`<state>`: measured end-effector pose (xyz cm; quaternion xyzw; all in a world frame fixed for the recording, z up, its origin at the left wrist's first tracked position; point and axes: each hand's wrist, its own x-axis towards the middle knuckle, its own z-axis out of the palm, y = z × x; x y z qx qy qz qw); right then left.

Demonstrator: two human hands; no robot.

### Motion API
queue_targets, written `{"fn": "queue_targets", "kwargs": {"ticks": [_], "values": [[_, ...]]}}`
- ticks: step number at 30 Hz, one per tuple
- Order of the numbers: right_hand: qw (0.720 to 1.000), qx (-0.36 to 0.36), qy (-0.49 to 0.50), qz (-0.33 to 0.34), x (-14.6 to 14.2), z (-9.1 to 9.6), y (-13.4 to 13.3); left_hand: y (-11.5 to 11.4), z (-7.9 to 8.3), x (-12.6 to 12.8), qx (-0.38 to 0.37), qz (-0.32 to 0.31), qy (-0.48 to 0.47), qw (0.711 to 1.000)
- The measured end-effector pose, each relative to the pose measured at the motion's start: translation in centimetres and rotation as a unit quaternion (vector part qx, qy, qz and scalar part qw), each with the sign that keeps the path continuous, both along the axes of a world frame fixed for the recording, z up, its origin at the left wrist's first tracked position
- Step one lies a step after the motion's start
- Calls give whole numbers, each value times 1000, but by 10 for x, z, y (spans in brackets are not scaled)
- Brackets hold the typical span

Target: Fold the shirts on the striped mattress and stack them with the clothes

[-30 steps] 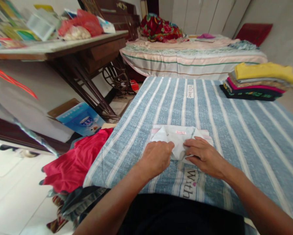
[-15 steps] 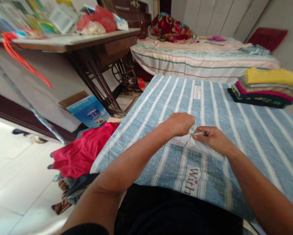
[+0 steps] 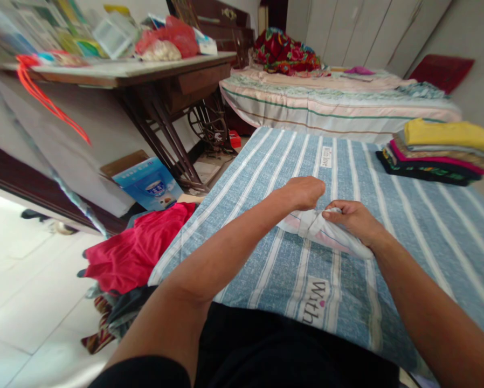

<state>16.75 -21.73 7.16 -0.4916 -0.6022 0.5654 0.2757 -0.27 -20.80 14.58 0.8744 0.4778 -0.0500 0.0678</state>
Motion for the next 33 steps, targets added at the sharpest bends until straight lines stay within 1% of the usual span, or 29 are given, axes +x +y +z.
{"fn": "queue_targets", "kwargs": {"ticks": [4, 9, 16, 20, 22, 26, 30, 33], "values": [[1000, 3, -8, 10, -3, 2, 1, -9, 7, -7, 9, -16, -28, 999], [993, 73, -73, 48, -5, 6, 2, -16, 7, -14, 35, -37, -71, 996], [989, 102, -87, 60, -9, 3, 6, -24, 2, -7, 14, -37, -61, 997], [984, 122, -115, 61, -13, 2, 9, -25, -1, -1, 22, -15, -46, 999], [986, 103, -114, 60, -16, 4, 10, -24, -5, 3, 31, -6, -39, 999], [994, 39, -78, 59, -18, 6, 8, -23, -12, 7, 37, -5, -46, 998], [995, 32, -75, 65, -19, 5, 6, -28, -13, 4, 32, 2, -46, 998], [994, 37, -75, 74, -21, 3, 8, -36, -16, 2, 49, 22, -43, 998]]}}
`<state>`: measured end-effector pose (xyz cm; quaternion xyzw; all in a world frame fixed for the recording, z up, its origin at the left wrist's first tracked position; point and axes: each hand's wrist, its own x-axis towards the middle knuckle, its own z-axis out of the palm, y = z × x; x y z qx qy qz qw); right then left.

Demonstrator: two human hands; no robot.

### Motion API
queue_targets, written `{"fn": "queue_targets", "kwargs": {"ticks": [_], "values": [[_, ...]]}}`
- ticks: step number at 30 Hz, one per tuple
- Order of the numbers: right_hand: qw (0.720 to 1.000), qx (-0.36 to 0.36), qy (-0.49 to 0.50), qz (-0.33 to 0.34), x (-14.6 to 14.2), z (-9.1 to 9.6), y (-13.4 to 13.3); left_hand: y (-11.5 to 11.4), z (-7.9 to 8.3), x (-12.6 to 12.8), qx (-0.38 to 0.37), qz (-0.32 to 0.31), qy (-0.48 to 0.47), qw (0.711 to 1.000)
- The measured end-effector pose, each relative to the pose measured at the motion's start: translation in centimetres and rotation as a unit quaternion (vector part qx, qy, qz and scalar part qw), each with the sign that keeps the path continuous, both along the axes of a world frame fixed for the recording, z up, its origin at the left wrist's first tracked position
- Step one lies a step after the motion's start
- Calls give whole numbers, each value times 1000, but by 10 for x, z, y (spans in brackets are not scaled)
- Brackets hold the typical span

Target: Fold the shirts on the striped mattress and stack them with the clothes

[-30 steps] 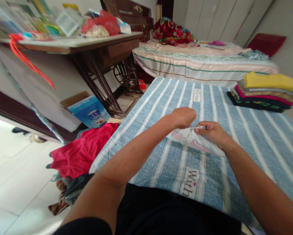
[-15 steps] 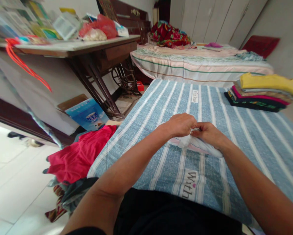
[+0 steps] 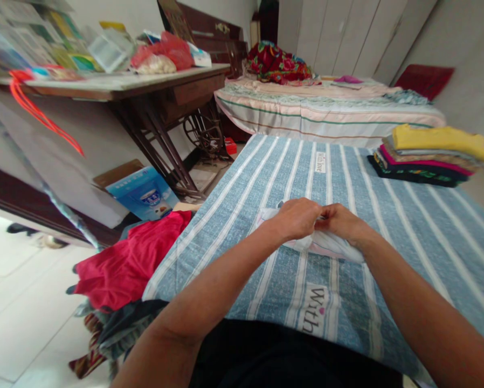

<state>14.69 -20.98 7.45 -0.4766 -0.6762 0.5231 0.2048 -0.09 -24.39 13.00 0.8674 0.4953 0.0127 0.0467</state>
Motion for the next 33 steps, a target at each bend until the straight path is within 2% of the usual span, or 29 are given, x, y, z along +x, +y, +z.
{"fn": "queue_targets", "kwargs": {"ticks": [2, 5, 10, 13, 16, 18, 21, 25, 30, 33], "values": [[999, 33, -7, 15, -1, -1, 0, -8, -5, -1, 23, 20, -8, 1000], [989, 129, -44, 47, -2, 0, -5, -25, -20, -2, 65, 57, -43, 995], [956, 270, -107, 34, -1, -6, -40, -67, -54, -10, 170, 93, -167, 967], [909, 405, -100, 22, 1, -20, -67, -92, -72, -20, 242, 73, -236, 938], [850, 513, -113, 39, 4, -34, -92, -115, -80, -35, 263, 76, -274, 922], [830, 537, -138, 60, 6, -39, -103, -125, -81, -47, 252, 110, -293, 916], [819, 547, -157, 71, 4, -42, -110, -132, -79, -64, 216, 199, -315, 902], [826, 529, -183, 63, -2, -41, -104, -124, -79, -79, 170, 290, -312, 889], [839, 504, -200, 42, -7, -33, -103, -107, -76, -83, 128, 350, -246, 894], [837, 510, -197, 34, -15, -22, -105, -99, -75, -83, 93, 377, -228, 893]]}}
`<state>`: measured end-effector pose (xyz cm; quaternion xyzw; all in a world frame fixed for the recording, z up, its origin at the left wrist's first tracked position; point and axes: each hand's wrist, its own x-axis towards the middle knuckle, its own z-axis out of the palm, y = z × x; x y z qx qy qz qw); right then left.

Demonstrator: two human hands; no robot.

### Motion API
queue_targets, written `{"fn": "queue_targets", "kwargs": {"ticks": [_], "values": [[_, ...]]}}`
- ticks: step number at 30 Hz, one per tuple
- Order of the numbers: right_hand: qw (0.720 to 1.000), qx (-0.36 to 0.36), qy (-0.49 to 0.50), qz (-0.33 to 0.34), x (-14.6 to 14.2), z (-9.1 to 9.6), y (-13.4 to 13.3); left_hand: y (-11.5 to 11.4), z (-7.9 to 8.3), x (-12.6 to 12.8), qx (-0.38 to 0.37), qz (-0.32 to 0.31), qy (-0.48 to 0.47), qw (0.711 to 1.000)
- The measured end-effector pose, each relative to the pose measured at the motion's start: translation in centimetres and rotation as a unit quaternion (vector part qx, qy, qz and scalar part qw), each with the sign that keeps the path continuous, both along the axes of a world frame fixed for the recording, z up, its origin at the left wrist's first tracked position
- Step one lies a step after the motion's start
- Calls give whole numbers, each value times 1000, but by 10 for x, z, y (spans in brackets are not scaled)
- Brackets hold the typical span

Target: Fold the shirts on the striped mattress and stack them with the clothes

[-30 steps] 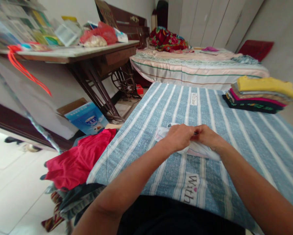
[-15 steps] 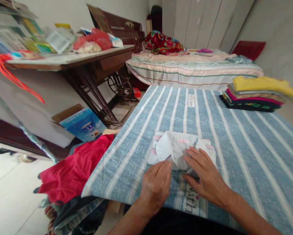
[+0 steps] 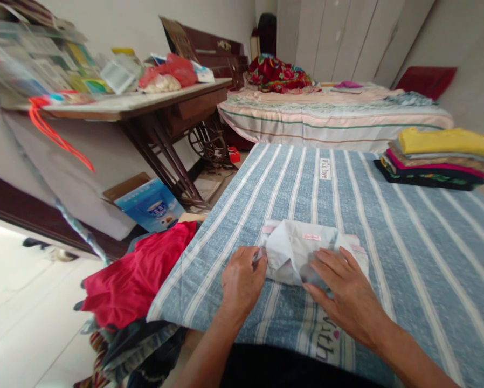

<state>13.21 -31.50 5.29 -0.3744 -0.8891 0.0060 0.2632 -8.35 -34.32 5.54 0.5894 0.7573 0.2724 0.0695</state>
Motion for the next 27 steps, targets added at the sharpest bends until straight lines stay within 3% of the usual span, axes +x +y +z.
{"fn": "queue_targets", "kwargs": {"ticks": [4, 8, 12, 18, 24, 27], "values": [[999, -25, -13, -20, -25, 17, 6, 8, -3, -2, -25, 9, -62, 998], [991, -121, -43, -47, -53, 28, 19, 20, -6, -9, -67, 20, -124, 990], [977, -198, 0, -74, -62, 30, 32, 38, -6, -18, -98, -10, -178, 979], [905, -402, 115, -73, -60, 20, 53, 55, -13, -22, -83, -8, -249, 965], [840, -463, 269, -90, -59, 5, 54, 53, -13, -28, -20, -61, -325, 944], [833, -472, 271, -97, -60, 3, 54, 54, -13, -29, -24, -64, -328, 942]]}}
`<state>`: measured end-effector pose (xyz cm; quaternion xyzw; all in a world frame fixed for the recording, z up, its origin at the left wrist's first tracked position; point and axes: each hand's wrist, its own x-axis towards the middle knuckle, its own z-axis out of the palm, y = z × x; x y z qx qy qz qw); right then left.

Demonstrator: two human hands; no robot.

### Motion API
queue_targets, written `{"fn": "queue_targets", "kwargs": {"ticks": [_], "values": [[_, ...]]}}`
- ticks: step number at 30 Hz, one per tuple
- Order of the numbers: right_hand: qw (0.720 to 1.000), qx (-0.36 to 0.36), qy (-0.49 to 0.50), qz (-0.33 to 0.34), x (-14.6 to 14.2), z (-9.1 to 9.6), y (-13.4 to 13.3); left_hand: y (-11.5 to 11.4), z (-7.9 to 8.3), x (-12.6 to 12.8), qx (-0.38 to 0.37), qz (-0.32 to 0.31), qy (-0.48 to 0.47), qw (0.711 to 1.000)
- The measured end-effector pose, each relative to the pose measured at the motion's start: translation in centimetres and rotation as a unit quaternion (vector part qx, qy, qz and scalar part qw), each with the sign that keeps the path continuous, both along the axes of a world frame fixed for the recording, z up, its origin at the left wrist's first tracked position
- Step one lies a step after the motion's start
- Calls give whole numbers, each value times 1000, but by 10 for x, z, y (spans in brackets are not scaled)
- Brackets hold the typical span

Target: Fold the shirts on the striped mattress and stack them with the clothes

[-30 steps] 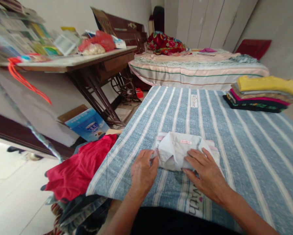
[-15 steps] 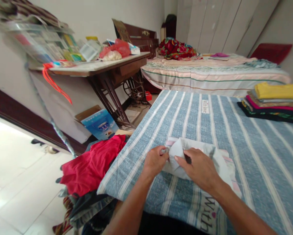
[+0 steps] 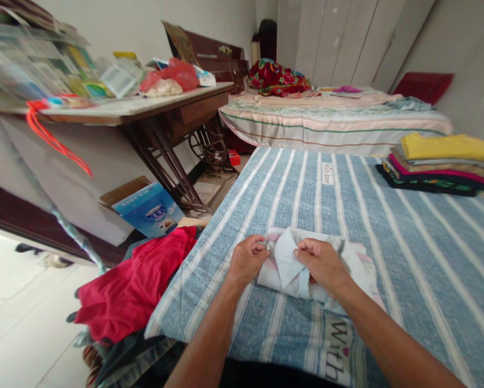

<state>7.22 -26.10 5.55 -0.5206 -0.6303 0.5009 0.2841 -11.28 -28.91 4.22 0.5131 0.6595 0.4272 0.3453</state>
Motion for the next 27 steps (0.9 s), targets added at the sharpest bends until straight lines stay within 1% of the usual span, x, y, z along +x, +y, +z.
{"fn": "queue_targets", "kwargs": {"ticks": [2, 4, 7, 9, 11, 13, 15, 17, 19, 21, 23, 25, 27], "values": [[1000, 20, -13, 2, -1, 0, 1, 3, 1, 1, -9, 7, 30, 999], [999, 44, -24, 1, -3, 1, 3, 9, 3, 2, -21, 9, 89, 996], [997, 66, -33, -6, -6, 3, 5, 21, 5, 1, -41, -19, 159, 986], [997, 73, -35, -13, -5, 7, 6, 28, 5, -1, -42, -35, 181, 982], [996, 81, -31, -4, -1, 12, 6, 33, 3, -3, -38, -33, 191, 980], [995, 97, -15, 13, 9, 21, 6, 36, 0, -5, -33, -22, 190, 981], [992, 124, -4, 16, 25, 29, 6, 36, -2, -5, -28, -17, 192, 981], [987, 157, -13, -3, 45, 34, 8, 36, -3, -4, -27, -14, 206, 978], [979, 198, -37, -17, 68, 33, 9, 35, -4, -4, -27, -9, 215, 976], [968, 243, -61, 11, 91, 28, 9, 34, -3, -3, -23, -7, 207, 978], [955, 275, -82, 69, 110, 20, 6, 33, -3, -3, -21, -6, 195, 981], [942, 292, -110, 126, 122, 15, 1, 32, -2, -4, -22, -3, 193, 981], [928, 297, -153, 164, 127, 14, -3, 32, -1, -4, -22, -3, 199, 980]]}}
